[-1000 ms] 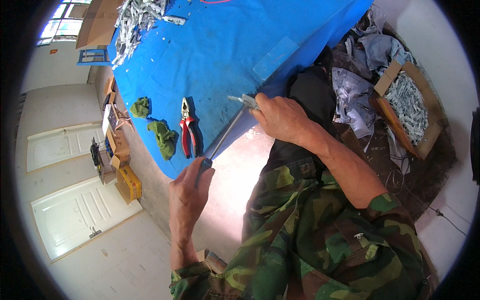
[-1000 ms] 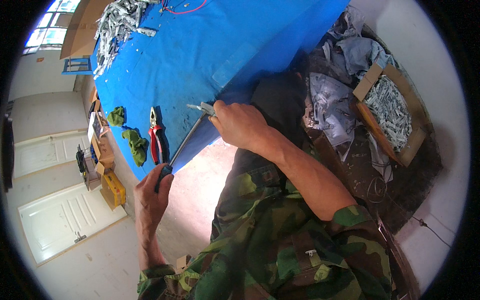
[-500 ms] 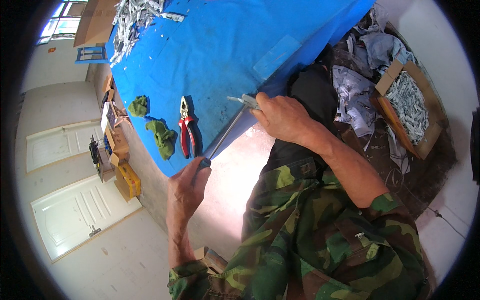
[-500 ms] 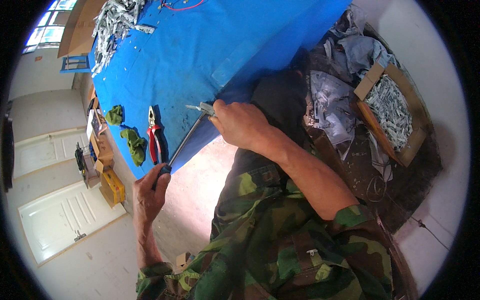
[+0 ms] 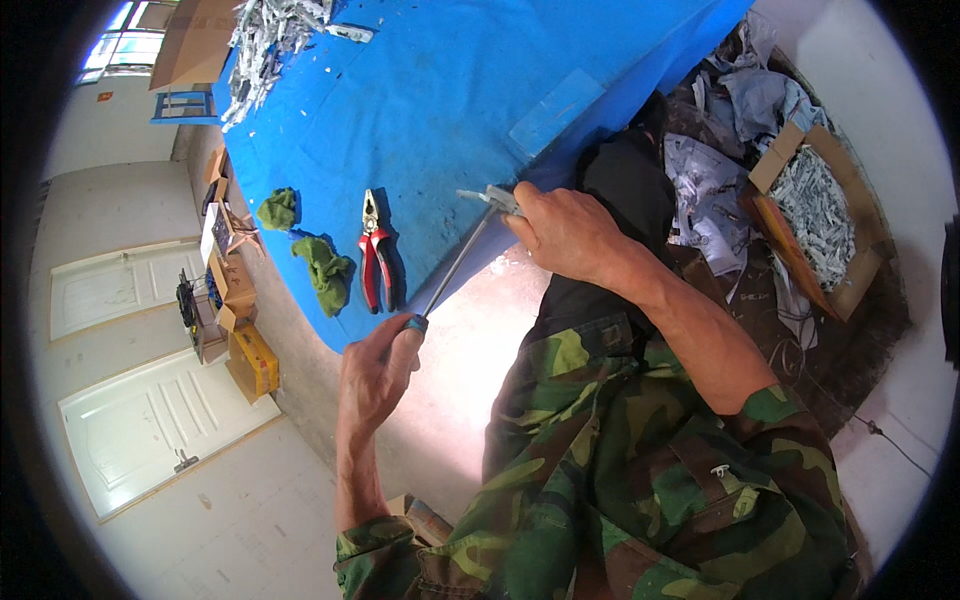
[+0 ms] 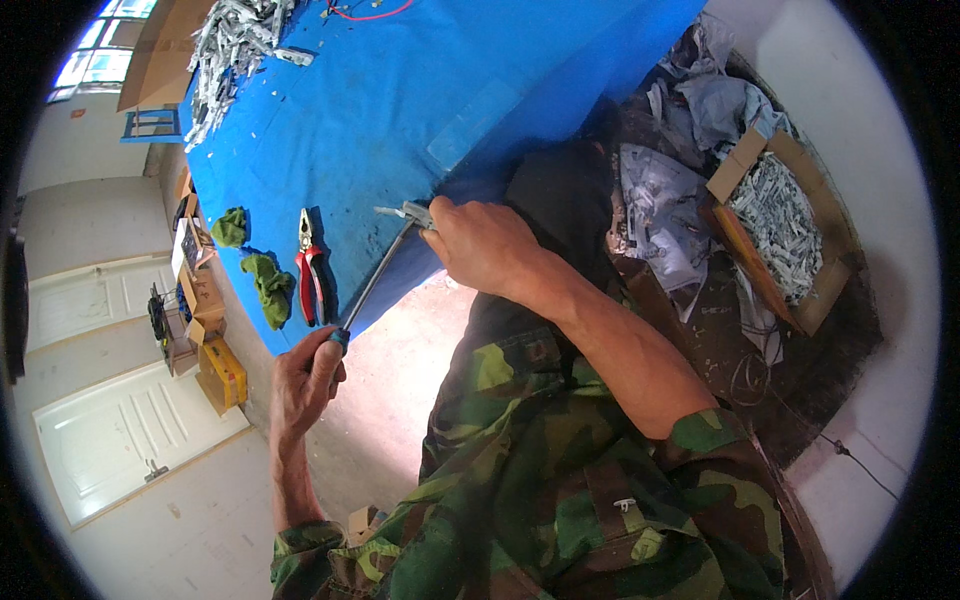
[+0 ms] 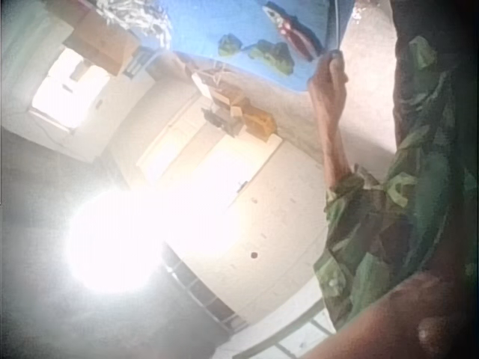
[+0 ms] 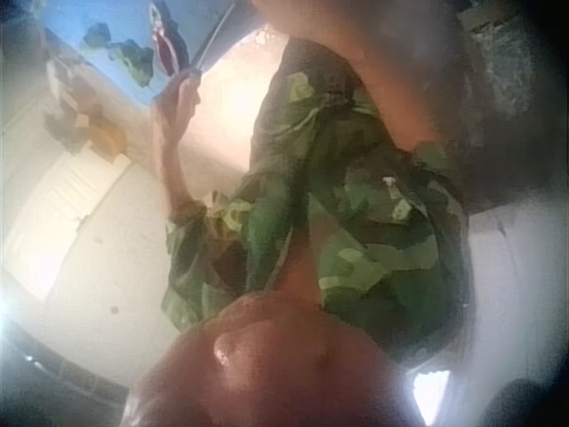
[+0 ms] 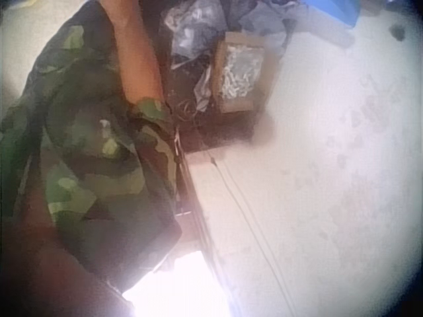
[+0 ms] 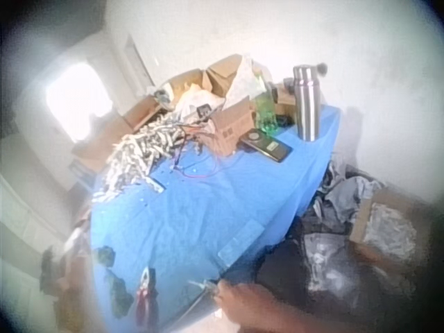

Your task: The person disassembles small metal components by hand and using pliers, then marks parts with a pen and uses a screwdriver to pry or scrape small metal pieces.

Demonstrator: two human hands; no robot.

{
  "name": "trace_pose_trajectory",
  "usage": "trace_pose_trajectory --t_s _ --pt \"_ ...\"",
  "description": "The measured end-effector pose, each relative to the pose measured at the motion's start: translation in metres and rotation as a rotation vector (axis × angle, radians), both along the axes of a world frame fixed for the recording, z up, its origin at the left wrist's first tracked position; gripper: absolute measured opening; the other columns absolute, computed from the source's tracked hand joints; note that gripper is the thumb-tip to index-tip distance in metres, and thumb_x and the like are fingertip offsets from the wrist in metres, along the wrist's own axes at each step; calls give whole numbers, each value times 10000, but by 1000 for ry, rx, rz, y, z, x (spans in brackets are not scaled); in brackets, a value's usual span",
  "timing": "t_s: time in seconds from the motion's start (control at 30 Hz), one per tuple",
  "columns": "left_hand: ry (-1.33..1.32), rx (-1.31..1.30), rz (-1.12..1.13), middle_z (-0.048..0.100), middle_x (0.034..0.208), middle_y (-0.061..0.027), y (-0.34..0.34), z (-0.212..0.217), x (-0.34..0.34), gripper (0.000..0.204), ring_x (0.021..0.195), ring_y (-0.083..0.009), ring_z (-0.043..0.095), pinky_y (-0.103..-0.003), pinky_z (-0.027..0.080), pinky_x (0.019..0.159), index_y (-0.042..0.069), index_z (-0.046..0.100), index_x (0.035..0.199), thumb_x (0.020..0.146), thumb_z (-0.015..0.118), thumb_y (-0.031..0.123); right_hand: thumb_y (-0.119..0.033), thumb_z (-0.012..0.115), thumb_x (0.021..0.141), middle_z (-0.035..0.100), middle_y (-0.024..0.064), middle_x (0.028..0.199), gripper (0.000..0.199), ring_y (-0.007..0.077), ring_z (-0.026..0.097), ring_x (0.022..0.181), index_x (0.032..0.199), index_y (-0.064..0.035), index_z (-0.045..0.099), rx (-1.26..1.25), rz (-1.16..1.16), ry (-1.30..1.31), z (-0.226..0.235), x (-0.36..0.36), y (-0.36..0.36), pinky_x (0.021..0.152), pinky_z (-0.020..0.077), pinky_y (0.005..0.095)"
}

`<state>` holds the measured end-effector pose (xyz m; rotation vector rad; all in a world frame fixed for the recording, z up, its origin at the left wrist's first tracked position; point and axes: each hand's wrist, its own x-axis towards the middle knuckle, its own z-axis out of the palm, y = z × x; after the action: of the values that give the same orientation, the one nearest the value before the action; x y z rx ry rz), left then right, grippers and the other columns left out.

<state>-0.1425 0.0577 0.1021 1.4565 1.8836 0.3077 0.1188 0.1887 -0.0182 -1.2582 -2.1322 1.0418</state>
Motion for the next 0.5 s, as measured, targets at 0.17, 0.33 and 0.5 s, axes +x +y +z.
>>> trace_pose_trajectory --t_s 0.17,0.33,0.5 --pt "121 59 -15 688 744 -128 0 7 8 275 670 -189 685 -335 534 634 -13 732 1164 1003 695 206 -244 658 1007 688 239 742 254 457 694 717 966 -4 584 18 -20 4 0 -1 -2 648 527 582" --pt "301 218 -162 756 920 -179 -1 22 31 261 754 -291 751 -374 588 688 6 706 1191 961 734 128 -244 655 1008 691 233 745 244 450 697 717 967 -13 586 31 -42 -7 -2 -2 -3 646 529 578" --pt "357 214 -187 770 980 -188 -2 26 37 276 796 -327 766 -388 601 701 19 693 1201 953 745 128 -245 648 1012 673 241 722 263 455 683 699 956 -3 559 35 -41 23 -5 -1 -3 630 517 576"
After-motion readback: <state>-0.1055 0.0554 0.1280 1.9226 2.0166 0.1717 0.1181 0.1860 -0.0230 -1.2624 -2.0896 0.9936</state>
